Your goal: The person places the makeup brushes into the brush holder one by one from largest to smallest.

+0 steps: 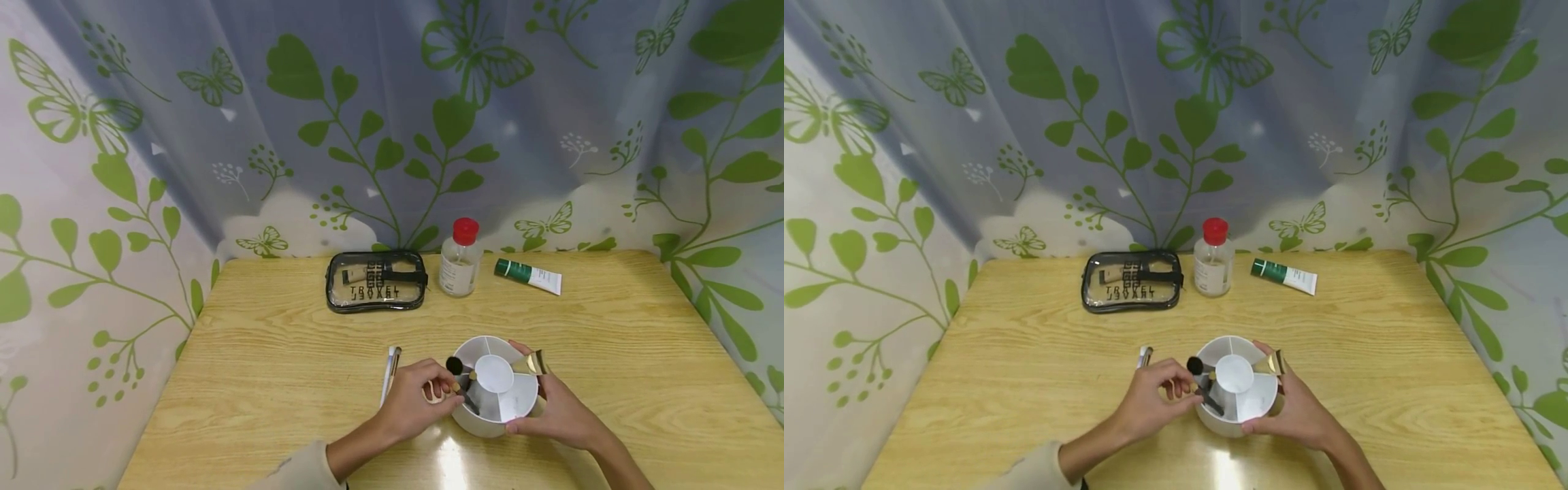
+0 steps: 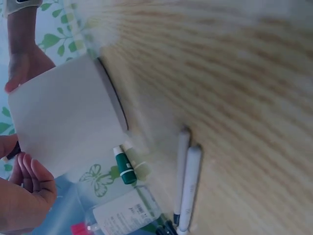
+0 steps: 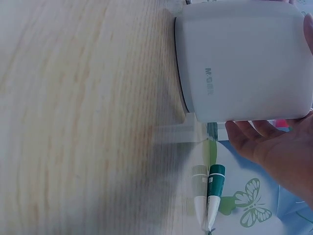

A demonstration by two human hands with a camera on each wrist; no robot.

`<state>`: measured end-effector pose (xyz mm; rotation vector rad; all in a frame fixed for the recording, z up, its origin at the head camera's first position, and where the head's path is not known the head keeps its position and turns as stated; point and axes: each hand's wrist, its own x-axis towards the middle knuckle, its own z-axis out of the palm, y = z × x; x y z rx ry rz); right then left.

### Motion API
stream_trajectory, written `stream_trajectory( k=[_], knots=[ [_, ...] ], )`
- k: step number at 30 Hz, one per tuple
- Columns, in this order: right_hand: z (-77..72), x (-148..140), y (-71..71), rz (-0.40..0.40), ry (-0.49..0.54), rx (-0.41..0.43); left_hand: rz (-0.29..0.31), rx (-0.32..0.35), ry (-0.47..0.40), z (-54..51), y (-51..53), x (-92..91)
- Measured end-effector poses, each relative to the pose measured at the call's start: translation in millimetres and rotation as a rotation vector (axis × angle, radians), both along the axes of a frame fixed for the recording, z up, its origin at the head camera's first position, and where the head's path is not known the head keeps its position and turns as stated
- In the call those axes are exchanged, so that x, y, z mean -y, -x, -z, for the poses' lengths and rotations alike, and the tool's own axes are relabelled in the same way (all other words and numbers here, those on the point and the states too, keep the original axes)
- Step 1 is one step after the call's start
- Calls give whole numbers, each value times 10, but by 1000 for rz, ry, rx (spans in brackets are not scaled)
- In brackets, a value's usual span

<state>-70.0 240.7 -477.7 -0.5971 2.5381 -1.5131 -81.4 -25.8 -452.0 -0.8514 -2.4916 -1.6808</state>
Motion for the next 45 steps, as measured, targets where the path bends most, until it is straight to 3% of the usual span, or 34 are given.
stream_trajectory(
  k=[6,8,13,15,25,30,38,45],
  knots=[
    [-2,-2,3,1,1,4,23,-11,-23,71,24,48],
    [2,-5,2,2,4,-1,40,-27,-40,-1,11,81],
    [19,-9,2,0,8,-15,49,-21,-29,-9,55,208],
    [13,-9,-2,5,-4,-17,34,-6,-5,90,115,279],
    [-36,-58,-36,17,-12,-71,-102,85,154,238,384,666],
    [-49,-96,-60,51,-23,-60,-177,132,212,333,488,759],
    [-60,-101,-59,116,-67,-70,-244,190,237,450,551,765],
    [-50,-60,-10,53,-68,-76,-245,167,362,481,555,751]
  ],
)
